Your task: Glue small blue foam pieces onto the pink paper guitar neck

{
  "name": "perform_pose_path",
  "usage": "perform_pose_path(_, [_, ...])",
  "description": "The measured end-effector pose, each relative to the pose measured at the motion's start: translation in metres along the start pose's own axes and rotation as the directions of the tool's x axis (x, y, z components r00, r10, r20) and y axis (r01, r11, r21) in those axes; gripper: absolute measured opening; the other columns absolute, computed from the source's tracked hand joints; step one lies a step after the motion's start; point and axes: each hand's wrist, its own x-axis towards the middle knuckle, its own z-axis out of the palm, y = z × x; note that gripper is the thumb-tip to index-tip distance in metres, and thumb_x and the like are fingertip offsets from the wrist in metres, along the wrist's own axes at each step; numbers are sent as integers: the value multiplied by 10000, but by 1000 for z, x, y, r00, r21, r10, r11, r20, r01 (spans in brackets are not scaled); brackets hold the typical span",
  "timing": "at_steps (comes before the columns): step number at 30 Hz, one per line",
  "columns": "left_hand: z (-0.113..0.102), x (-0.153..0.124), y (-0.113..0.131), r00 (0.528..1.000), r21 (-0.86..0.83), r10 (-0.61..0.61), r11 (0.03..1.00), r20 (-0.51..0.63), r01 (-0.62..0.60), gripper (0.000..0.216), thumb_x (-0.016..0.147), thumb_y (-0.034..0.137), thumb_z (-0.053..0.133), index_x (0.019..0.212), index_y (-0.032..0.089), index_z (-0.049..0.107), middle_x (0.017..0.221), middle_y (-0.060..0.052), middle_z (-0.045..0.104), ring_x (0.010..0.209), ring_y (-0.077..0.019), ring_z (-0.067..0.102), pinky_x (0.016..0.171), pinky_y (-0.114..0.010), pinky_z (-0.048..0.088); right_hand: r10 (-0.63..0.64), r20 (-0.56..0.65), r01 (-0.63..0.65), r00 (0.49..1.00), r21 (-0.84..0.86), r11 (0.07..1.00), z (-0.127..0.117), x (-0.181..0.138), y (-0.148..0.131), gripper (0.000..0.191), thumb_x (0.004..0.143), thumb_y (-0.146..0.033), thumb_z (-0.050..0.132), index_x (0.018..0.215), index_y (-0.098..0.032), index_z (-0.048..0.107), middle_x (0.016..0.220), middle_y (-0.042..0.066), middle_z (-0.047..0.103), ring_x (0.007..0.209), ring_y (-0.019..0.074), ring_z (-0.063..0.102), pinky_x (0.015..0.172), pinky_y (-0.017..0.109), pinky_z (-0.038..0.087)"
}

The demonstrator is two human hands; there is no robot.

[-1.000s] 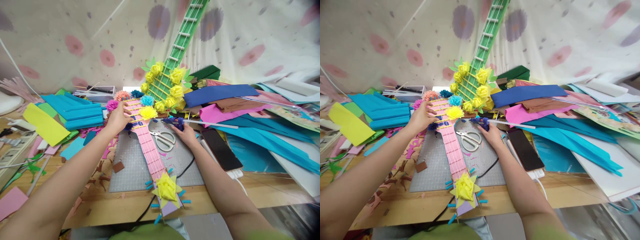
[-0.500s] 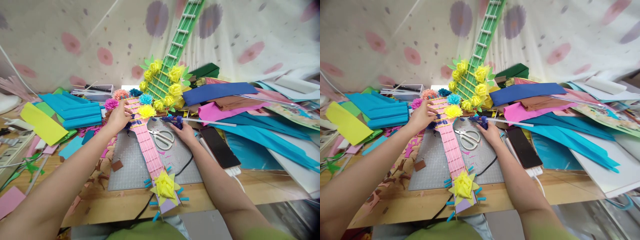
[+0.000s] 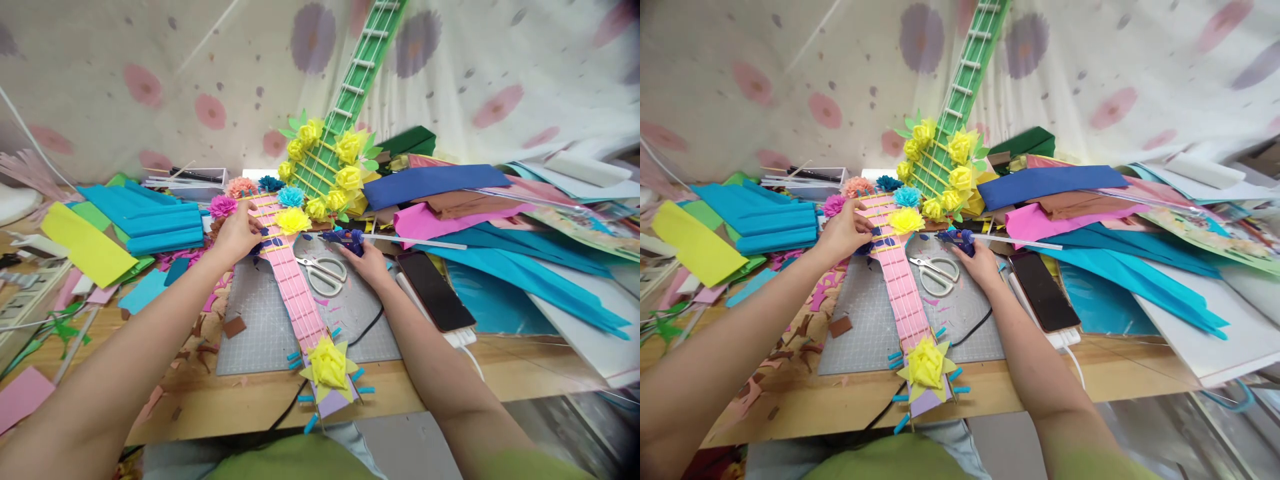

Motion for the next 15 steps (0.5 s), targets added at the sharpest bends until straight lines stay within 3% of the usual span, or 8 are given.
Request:
perform_pose_path(3, [-1,-3,0,1000,-10,-11,1000,-9,11,520,620,143,655,1069,228,406,818,-4,679,741,-164,649,657,-257,473,-14,-21,14,1000,-41,999,-4,-1,-3,544,755,-585,537,1116,-181,593,994,112,676,913,276,623,762,357,463])
perform_pose_path(6, [-1,-6,2,999,21,-35,999,-30,36,452,662,161,619,1065,234,429,833,-5,692,781,-172,656,696,-272,473,-73,-84,54,994,-210,976,-18,-6,-8,522,711,-585,589,989,-143,598,1002,155,647,985,298,579,803,368,438])
perform_pose_path(8, [-1,-9,4,998,63,-47,997,-48,50,423,677,178,607,1063,239,444,838,-3,700,800,-183,659,713,-286,467,-87,-63,61,994,-338,939,-32,-11,-13,453,688,-566,620,869,-152,586,940,156,640,972,298,566,786,357,423])
perform_pose_path(10, [-1,-11,7,998,69,-47,996,-50,51,416,685,198,608,1066,242,449,842,0,707,806,-187,661,717,-290,460,-38,69,62,997,-389,919,-45,-17,-20,371,693,-547,620,749,-187,548,810,102,637,829,252,583,686,317,410])
perform_pose_path(12, [-1,-12,8,998,54,-46,997,-46,49,407,693,223,613,1066,241,450,837,3,710,801,-184,663,713,-286,456,-4,247,89,969,-332,939,-53,-22,-32,359,711,-553,595,679,-207,506,687,37,611,661,186,558,580,274,361])
perform_pose_path(15, [-1,-12,10,998,54,-44,997,-55,47,392,696,252,627,1049,242,455,820,2,710,794,-190,664,696,-284,449,-123,384,174,915,-103,979,-51,-22,-57,354,734,-553,571,693,-210,499,667,-3,602,599,137,520,539,246,323])
